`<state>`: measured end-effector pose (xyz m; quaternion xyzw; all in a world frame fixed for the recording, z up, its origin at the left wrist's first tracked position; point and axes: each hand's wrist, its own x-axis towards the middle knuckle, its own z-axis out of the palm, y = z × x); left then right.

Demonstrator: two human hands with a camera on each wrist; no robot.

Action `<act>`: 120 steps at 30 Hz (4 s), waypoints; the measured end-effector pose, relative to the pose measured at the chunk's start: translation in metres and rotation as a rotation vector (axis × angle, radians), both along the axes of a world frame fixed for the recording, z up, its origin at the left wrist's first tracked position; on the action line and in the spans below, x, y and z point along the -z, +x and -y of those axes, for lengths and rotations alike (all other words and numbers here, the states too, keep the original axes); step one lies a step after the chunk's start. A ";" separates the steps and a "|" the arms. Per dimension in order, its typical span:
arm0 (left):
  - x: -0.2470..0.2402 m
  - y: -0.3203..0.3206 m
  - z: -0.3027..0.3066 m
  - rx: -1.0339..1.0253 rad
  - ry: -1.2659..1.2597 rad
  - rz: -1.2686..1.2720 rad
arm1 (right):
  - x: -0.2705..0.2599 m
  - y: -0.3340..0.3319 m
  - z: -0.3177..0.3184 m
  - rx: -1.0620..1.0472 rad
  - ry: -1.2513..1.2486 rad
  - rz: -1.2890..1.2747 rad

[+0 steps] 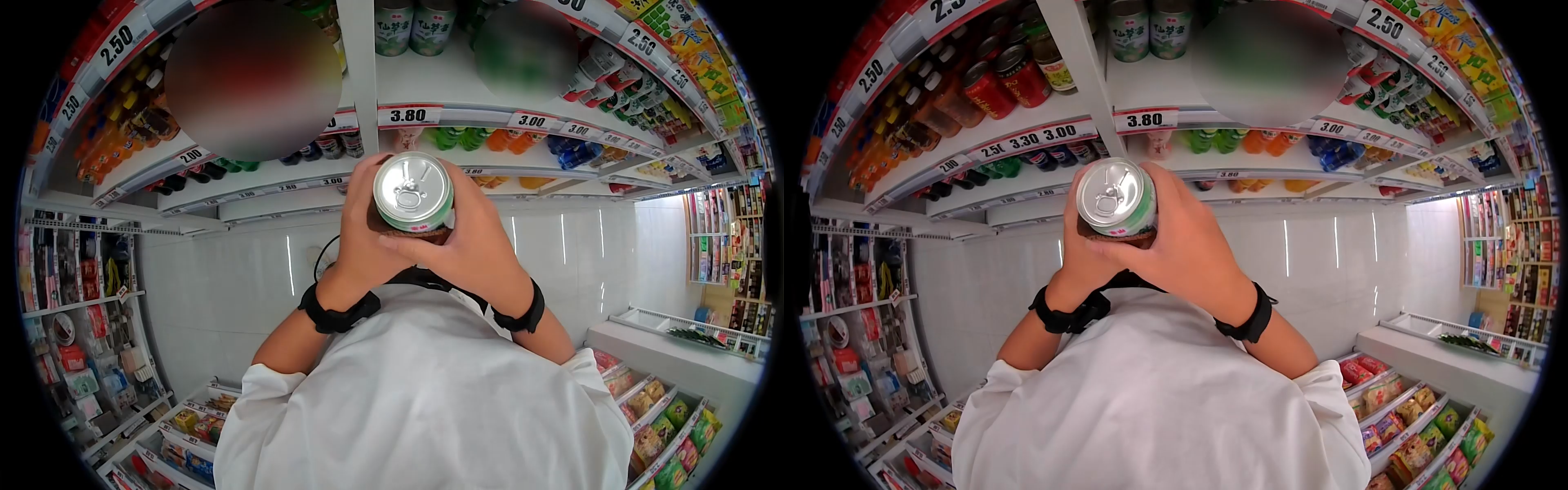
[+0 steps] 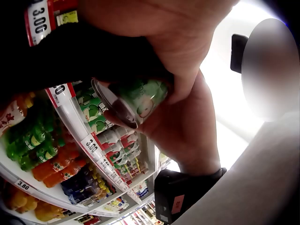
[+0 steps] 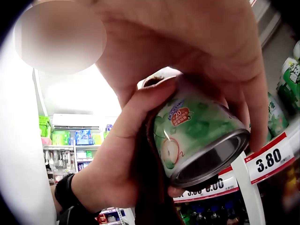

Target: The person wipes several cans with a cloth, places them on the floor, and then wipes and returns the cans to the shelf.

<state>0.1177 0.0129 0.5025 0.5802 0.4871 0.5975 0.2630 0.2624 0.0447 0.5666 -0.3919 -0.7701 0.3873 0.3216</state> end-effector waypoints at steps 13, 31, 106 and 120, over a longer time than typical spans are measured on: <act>-0.018 -0.008 0.002 0.152 -0.187 0.096 | 0.000 0.013 -0.007 -0.111 -0.125 -0.194; -0.024 -0.032 0.013 0.623 -0.494 0.629 | 0.011 0.047 -0.032 -0.331 -0.366 -0.294; -0.018 0.022 -0.032 0.318 -0.418 0.459 | 0.026 0.039 0.012 0.071 -0.082 -0.256; 0.041 0.040 -0.046 0.152 -0.554 -0.196 | 0.110 0.048 0.000 0.292 -0.671 -0.697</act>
